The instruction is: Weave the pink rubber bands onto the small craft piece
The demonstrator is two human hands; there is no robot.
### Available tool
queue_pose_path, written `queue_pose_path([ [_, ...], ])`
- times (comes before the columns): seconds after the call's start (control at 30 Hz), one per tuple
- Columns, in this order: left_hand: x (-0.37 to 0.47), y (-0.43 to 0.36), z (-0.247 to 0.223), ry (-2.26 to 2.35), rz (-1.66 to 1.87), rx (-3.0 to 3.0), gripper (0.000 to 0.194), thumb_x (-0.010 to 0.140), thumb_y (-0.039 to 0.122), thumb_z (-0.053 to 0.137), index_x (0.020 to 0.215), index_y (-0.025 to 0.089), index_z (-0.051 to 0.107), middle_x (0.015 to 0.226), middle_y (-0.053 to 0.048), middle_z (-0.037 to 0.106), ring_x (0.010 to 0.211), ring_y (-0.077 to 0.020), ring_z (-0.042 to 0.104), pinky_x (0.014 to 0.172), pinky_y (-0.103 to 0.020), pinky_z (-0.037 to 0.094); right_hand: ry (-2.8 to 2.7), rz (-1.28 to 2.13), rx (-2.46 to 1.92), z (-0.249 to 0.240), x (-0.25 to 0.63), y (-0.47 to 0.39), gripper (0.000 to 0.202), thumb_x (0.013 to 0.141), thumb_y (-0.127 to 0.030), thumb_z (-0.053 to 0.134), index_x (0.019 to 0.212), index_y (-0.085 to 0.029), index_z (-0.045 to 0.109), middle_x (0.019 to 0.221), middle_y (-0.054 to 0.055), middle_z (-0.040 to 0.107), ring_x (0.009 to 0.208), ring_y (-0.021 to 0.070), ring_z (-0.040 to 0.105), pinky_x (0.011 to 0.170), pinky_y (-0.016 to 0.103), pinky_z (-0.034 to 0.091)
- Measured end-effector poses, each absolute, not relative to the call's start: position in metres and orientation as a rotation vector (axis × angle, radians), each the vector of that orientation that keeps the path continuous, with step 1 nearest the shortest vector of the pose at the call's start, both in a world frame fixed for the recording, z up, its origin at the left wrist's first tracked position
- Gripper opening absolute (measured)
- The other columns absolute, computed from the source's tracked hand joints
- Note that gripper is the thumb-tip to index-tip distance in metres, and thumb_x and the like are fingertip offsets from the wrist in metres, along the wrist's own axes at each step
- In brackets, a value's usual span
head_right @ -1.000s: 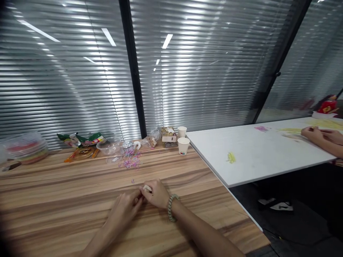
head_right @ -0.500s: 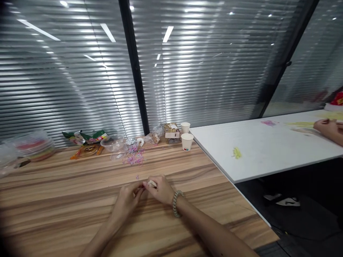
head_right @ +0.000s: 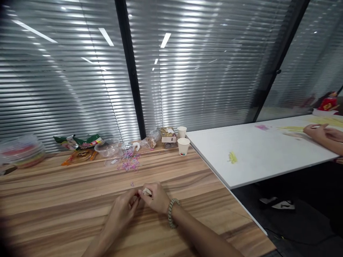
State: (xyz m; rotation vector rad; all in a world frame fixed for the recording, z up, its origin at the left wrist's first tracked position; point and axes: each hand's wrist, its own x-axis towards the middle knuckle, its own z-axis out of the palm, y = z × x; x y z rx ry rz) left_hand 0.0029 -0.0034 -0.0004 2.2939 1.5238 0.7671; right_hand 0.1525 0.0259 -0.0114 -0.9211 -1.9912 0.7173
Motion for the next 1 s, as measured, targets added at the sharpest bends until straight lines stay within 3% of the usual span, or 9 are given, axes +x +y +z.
queue_pose_path([
  [0.7,0.0031,-0.0052,-0.0037,1.537,0.734,2.283,0.021,0.086,0.015,0.032,0.081,0.019,0.051,0.077,-0.002,0.063,0.068,-0.0153,0.059,0.057,-0.022,0.035,-1.967,0.722,-0.941,-0.0122,0.1519,0.0255,0.034,0.082,-0.030,0.043,0.051,-0.018,0.036,0.047,-0.004,0.036,0.046,0.0074,0.033,0.047,0.020,0.026],
  [1.0,0.0025,-0.0071,-0.0044,1.525,0.757,2.307,0.022,0.087,0.017,0.030,0.084,0.020,0.052,0.079,-0.003,0.061,0.070,-0.0160,0.058,0.059,-0.023,0.036,-1.955,0.724,-0.915,-0.0096,0.1530,0.0247,0.030,0.083,-0.030,0.043,0.058,-0.016,0.050,0.051,-0.003,0.044,0.049,0.0081,0.039,0.050,0.020,0.029],
])
